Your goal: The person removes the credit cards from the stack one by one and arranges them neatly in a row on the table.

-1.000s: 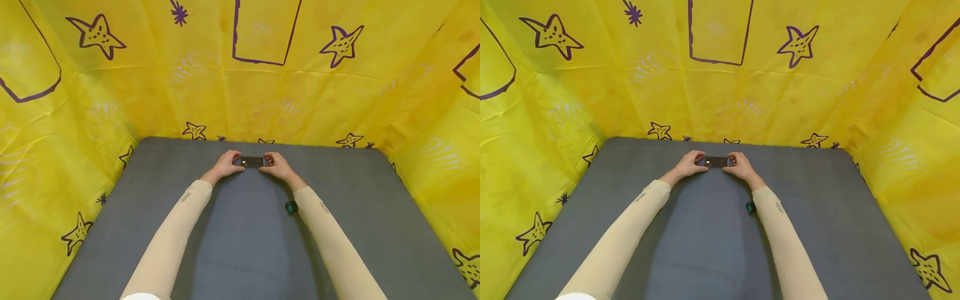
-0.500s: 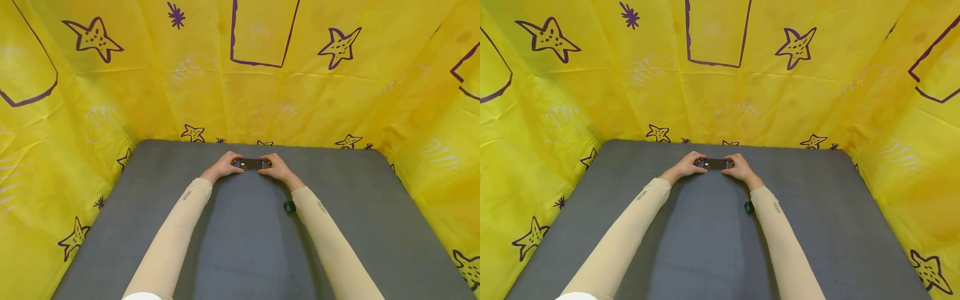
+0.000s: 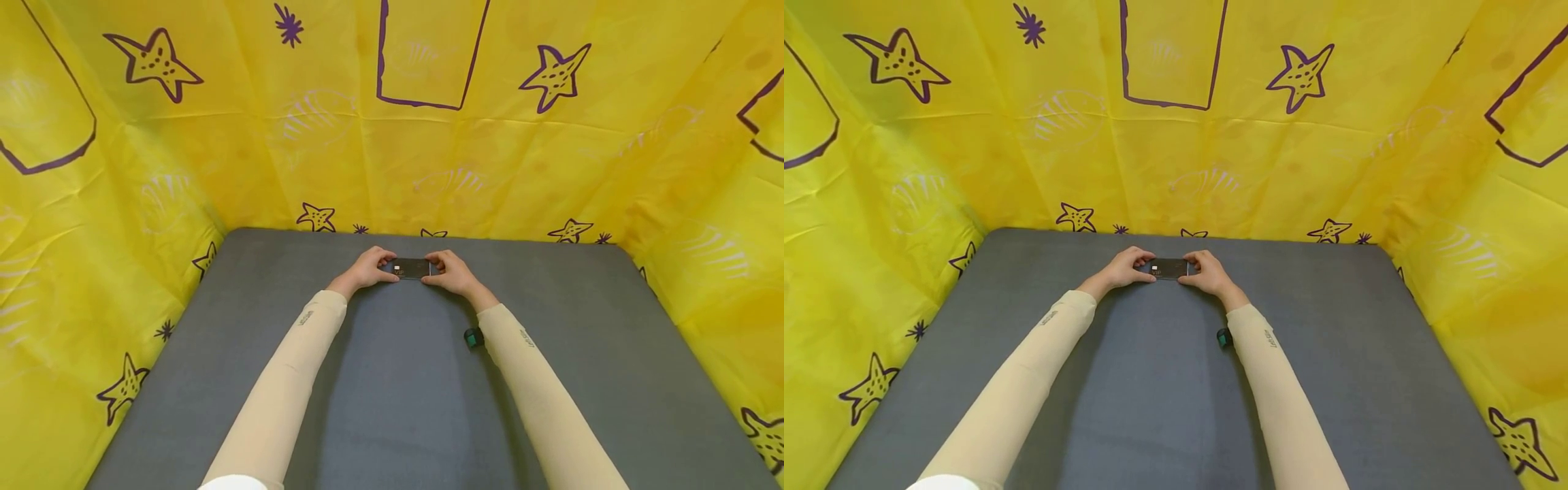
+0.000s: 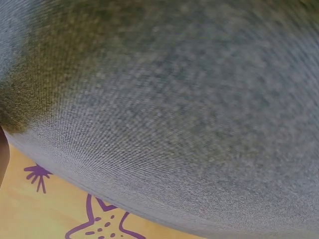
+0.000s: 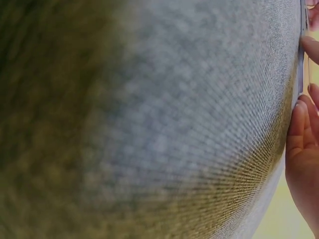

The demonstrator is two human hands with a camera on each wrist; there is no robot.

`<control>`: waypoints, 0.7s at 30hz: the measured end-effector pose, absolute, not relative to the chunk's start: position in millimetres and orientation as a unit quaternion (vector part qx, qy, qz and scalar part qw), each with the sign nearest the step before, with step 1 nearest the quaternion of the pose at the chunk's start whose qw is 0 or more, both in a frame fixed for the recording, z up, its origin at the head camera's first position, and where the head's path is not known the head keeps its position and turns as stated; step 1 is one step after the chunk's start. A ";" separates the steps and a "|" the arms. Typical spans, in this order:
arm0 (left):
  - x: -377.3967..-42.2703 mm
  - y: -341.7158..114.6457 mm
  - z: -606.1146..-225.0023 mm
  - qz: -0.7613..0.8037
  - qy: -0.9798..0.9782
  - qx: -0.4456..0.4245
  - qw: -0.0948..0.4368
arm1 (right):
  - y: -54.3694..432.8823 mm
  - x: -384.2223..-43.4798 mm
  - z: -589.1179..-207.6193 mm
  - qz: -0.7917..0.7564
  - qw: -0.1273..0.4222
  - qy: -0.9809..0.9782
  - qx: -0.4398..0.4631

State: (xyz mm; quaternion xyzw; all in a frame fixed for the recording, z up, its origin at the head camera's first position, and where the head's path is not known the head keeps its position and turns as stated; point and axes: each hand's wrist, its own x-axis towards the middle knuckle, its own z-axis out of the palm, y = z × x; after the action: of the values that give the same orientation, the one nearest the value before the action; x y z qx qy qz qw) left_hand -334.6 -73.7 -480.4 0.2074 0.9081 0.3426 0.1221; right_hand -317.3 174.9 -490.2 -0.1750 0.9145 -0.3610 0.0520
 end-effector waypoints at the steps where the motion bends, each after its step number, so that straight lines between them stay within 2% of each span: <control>1: -334.4 -74.1 -480.8 0.342 0.908 0.208 0.121 | 174.6 -316.6 -489.8 -0.362 0.051 0.914 -0.174; 21: -325.4 -86.8 -469.4 0.339 0.905 0.244 0.084 | 169.1 -303.0 -476.0 -0.351 0.017 0.916 -0.195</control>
State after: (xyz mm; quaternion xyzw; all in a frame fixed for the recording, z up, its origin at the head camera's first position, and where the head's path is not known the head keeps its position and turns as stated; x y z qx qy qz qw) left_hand -325.4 -86.8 -469.4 0.2439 0.9047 0.3391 0.0841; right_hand -303.0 169.1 -476.0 -0.1946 0.9157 -0.3512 0.0167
